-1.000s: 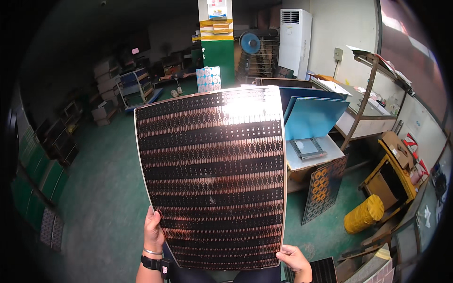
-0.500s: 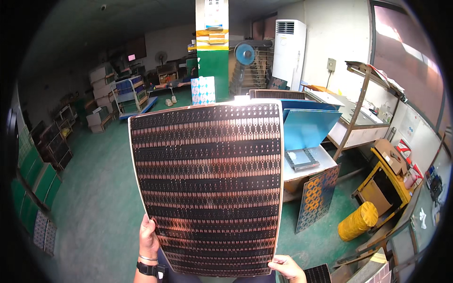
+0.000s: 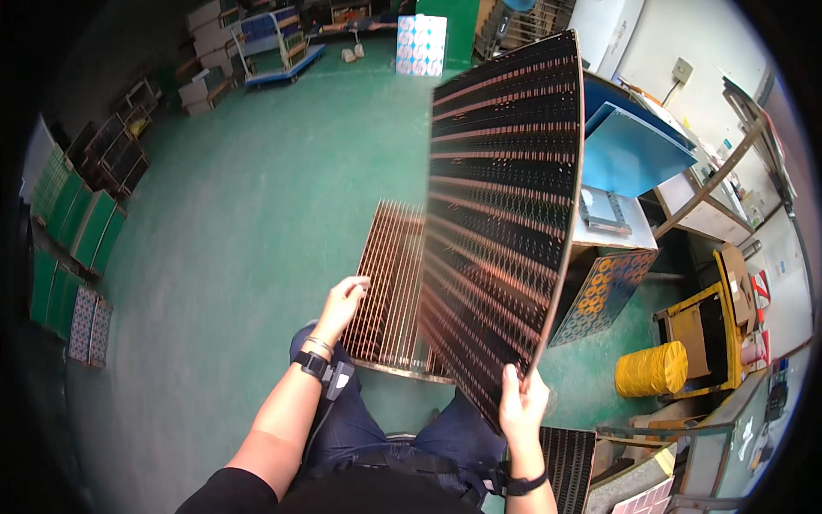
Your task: Sorting and inspecting patterned metal plates into a vertical rack.
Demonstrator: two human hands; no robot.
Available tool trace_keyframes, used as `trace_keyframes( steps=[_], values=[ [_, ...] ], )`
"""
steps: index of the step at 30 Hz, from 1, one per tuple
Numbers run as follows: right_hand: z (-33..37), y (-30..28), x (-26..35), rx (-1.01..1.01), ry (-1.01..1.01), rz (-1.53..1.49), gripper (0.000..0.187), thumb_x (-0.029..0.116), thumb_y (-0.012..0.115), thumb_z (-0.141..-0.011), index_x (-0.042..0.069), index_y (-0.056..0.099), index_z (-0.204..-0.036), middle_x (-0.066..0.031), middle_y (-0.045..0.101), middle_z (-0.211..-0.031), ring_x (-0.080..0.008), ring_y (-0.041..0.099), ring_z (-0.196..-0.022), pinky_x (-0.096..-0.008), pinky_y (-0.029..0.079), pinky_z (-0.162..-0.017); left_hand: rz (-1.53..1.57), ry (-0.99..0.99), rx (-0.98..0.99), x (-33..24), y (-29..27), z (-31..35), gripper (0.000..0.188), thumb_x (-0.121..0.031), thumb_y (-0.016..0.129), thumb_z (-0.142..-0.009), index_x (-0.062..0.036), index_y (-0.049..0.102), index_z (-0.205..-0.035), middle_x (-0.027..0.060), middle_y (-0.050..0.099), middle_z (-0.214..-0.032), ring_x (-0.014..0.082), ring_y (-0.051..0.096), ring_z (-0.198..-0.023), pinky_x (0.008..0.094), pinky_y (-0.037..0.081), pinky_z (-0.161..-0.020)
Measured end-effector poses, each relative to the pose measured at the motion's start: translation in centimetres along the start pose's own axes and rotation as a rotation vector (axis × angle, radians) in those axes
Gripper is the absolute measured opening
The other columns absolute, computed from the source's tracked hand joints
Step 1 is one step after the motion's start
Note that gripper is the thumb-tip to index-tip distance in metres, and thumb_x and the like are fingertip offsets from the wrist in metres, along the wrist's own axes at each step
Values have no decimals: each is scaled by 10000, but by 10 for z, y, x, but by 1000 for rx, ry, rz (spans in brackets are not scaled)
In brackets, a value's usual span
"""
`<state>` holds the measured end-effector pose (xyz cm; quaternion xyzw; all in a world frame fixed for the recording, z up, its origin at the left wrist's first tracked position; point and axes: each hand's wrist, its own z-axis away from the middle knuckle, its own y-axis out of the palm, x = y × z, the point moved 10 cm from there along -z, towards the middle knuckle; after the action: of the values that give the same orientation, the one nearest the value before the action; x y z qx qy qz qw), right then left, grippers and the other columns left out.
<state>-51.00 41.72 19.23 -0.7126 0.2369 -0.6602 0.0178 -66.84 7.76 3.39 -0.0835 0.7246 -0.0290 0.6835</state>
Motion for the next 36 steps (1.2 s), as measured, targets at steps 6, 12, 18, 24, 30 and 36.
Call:
trace_keyframes(
  steps=[6, 12, 18, 24, 30, 36],
  values=[
    [-17, 48, -36, -79, -17, 173, 226, 91, 556, -894, -77, 565, -1045, -26, 481, -597, -55, 395, -562, -228, 364, -498, -221, -106, 65, 86, 33, 56, 191, -59, 506, -852, -35, 641, -985, 146, 662, -949, 266, 637, -923, 334, 487, -822],
    [-14, 114, -102, -112, -23, 103, 328, 41, 526, -902, -71, 498, -1209, -34, 553, -739, -67, 447, -643, -211, 413, -586, -307, -131, 95, 111, 60, 60, 167, -55, 528, -835, -42, 651, -947, 161, 652, -948, 305, 624, -917, 359, 486, -820],
    [-37, 136, -116, 5, 136, 52, 403, -16, 453, -894, -51, 425, -1294, -230, 601, -1118, -206, 594, -1030, -301, 449, -856, -373, -84, 127, 104, 86, 47, 162, -35, 509, -820, -31, 643, -909, 174, 637, -926, 339, 598, -904, 393, 475, -816],
    [-64, 160, -148, 102, 212, -95, 511, -103, 419, -863, -57, 319, -1362, -234, 412, -1359, -239, 401, -1274, -285, 301, -1031, -615, -15, 83, 99, 119, 39, 157, -60, 550, -795, -79, 628, -929, 121, 556, -1072, 309, 492, -1060, 430, 401, -921],
    [-75, 204, -160, 52, 42, 170, 558, -46, 440, -845, 92, 364, -1380, -302, 598, -991, -317, 654, -750, -367, 489, -650, -798, -48, 128, 105, 142, 37, 319, -136, 627, -784, -76, 550, -1087, 135, 393, -1329, 327, 289, -1298, 467, 240, -1066],
    [-56, 220, -220, 323, 322, 272, 532, -63, 418, -853, 103, 403, -1358, -239, 582, -1136, -292, 617, -1008, -325, 482, -837, -975, -100, 255, 115, 156, 41, 389, -235, 662, -762, -59, 546, -1089, 130, 240, -1458, 342, 177, -1359, 505, 178, -1088]
  ],
)
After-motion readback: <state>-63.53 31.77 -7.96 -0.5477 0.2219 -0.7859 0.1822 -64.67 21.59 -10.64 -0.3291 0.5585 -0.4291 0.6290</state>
